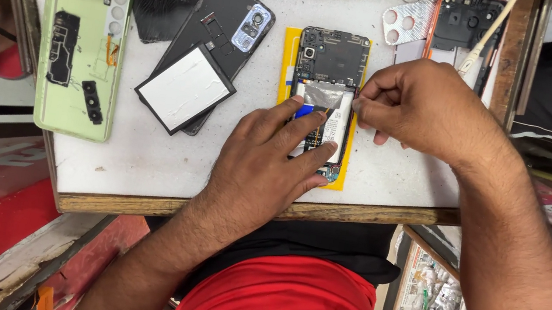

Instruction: The person works on a disassembled smartphone placed on a yellow mat. They apply adhesive from a tube to the battery area, then use a red-handled screwdriver to tighten screws on the motherboard. The person handles the phone, adhesive tube, and screwdriver throughout the clip.

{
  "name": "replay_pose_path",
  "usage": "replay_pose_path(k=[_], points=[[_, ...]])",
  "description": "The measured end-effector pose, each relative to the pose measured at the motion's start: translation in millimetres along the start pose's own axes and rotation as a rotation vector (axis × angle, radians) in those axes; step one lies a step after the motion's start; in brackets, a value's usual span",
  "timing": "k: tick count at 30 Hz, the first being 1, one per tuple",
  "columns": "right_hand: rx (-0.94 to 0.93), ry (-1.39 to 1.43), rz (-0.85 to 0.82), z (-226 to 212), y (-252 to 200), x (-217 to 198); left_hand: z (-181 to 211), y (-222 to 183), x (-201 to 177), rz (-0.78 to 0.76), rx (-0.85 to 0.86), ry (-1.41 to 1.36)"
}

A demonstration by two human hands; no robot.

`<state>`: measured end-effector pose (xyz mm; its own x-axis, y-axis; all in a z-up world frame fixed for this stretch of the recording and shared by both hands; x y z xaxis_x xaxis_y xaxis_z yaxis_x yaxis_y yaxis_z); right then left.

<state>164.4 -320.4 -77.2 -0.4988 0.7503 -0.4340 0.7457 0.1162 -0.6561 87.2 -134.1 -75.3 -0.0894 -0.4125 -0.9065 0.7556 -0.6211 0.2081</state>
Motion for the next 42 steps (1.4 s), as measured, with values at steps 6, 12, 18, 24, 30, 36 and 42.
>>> replay_pose_path(k=[6,12,18,24,30,36,42], points=[[-0.013,0.017,-0.05,2,1,3,-1,0,2,-0.019,-0.013,-0.004],[0.012,0.05,-0.076,2,1,4,-1,0,1,-0.014,-0.018,-0.011],[0.021,0.012,-0.073,4,3,3,-2,0,1,-0.018,-0.016,-0.018],[0.012,-0.028,-0.092,1,4,5,-1,0,2,-0.032,-0.017,-0.021],[0.064,-0.014,-0.132,9,4,8,-3,-1,-1,-0.005,-0.023,-0.027],[0.021,0.246,-0.184,25,4,13,0,4,-12,0.025,-0.023,-0.037],[-0.076,0.246,-0.214,21,0,20,2,15,-21,0.03,-0.021,-0.035]])
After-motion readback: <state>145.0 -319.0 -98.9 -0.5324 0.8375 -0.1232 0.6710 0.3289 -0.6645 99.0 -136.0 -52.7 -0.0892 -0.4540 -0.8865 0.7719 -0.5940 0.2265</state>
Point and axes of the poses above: each hand's wrist, its own y-axis towards the middle knuckle, its own x-axis out of the palm, z = x × y, the point moved 6 cm from there along y, towards the middle knuckle, and after that the axes turned 12 degrees about y, right-handed, at the moved point
